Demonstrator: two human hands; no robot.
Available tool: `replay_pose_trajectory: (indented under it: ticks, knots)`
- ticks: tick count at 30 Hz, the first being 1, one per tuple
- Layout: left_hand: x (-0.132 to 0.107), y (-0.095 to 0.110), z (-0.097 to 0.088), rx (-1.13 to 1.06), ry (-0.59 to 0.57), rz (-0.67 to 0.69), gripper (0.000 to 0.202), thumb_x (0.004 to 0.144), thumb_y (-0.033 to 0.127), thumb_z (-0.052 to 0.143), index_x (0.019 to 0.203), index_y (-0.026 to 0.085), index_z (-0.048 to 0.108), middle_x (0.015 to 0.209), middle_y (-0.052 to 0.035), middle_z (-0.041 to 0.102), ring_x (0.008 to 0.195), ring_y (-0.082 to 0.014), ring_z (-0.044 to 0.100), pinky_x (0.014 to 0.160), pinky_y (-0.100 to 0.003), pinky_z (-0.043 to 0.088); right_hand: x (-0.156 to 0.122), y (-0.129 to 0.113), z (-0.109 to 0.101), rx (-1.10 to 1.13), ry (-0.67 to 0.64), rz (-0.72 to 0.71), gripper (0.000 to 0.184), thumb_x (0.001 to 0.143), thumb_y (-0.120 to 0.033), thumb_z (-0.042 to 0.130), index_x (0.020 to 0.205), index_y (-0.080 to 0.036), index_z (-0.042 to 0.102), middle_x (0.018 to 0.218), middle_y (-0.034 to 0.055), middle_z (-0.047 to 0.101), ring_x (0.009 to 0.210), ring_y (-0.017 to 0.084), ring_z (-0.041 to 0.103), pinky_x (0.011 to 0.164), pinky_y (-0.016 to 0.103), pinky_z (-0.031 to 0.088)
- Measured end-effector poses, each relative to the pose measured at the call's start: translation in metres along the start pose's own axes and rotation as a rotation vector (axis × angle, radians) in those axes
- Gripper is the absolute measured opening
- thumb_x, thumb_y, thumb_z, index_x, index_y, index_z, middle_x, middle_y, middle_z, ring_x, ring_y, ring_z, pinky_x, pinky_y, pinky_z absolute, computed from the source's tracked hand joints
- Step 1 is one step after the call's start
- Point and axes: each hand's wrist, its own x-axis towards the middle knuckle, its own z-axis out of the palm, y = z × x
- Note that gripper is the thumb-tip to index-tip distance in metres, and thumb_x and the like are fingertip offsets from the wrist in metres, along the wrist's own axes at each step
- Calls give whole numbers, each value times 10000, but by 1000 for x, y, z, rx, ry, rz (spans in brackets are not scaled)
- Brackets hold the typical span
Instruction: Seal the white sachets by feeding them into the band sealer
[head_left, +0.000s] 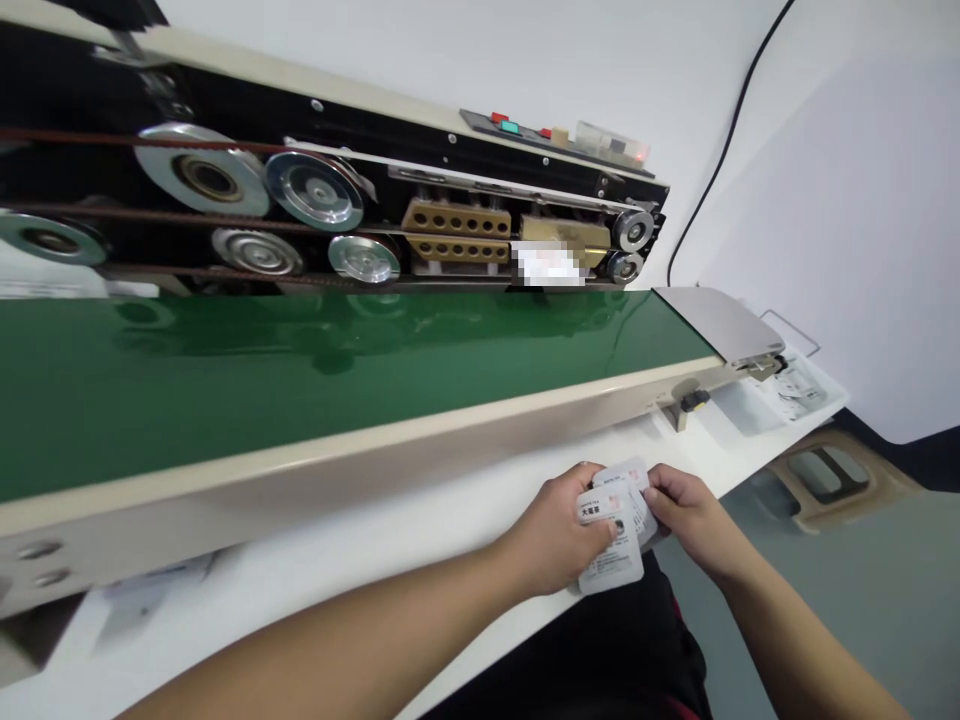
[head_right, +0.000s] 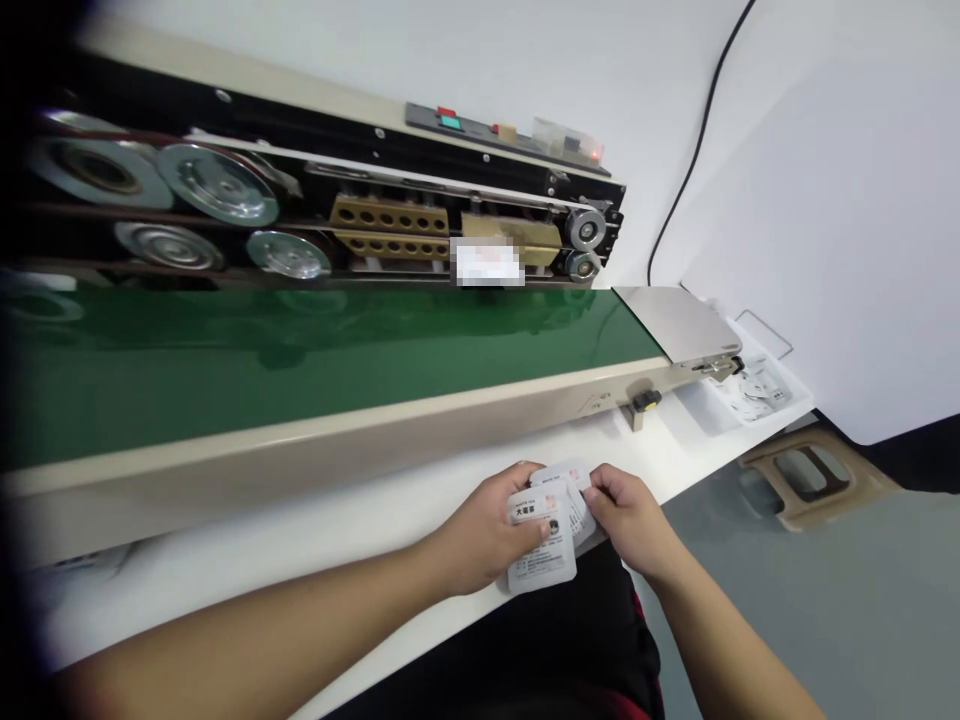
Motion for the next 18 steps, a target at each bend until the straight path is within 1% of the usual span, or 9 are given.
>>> replay_pose_trajectory:
  ticks: [5, 7, 10, 12, 15, 17, 18]
  knots:
    - [0, 2, 0, 2, 17, -1, 368, 669, 136, 570, 1033, 173, 533, 908, -15, 623, 757, -146, 580, 634, -241, 463, -1, 5, -4, -157, 114, -29, 274, 786, -453, 483, 667, -207, 457, 584, -37, 419, 554, 124, 391, 516, 243, 337]
    - [-1, 3, 1, 9, 21, -24, 373, 661, 133, 574, 1029, 175, 538, 910, -16, 623, 754, -143, 578, 626, -232, 461, -5, 4, -12, -227, 163, -48, 300, 776, -469, 489, 635, -208, 450, 576, -34, 406, 558, 127, 374, 513, 242, 324]
    - [-2, 2, 2, 2, 40, -54, 344, 647, 117, 547, 984, 181, 552, 800, 3, 617, 697, -141, 574, 592, -231, 453, -20, -2, -33, -279, 212, -60, 367, 750, -527, 522, 582, -206, 460, 568, -19, 421, 559, 138, 388, 513, 248, 342]
    - [-2, 1, 3, -39, 41, -72, 340, 633, 106, 524, 963, 183, 549, 733, 16, 602, 644, -137, 564, 561, -232, 443, -33, -7, -50, -208, 271, -57, 382, 741, -559, 544, 595, -209, 495, 590, 3, 474, 576, 159, 438, 536, 265, 391]
    - [1, -2, 3, -50, 38, -68, 325, 602, 86, 503, 909, 181, 548, 701, 22, 598, 641, -141, 568, 554, -231, 436, -45, -16, -78, 3, 421, -53, 376, 712, -587, 587, 639, -226, 511, 602, 28, 531, 573, 187, 491, 535, 287, 441]
    - [3, -3, 2, -19, 43, -42, 309, 590, 82, 495, 878, 180, 550, 705, 20, 609, 663, -148, 580, 562, -228, 432, -41, -27, -94, 65, 485, -70, 389, 678, -593, 619, 615, -232, 488, 541, 26, 507, 512, 178, 473, 478, 279, 434]
    - [4, -5, 2, -4, 43, -27, 307, 587, 81, 492, 872, 180, 552, 707, 20, 614, 667, -149, 584, 563, -226, 428, -35, -36, -101, 53, 505, -84, 389, 673, -587, 624, 603, -232, 483, 516, 23, 490, 487, 168, 458, 446, 269, 422]
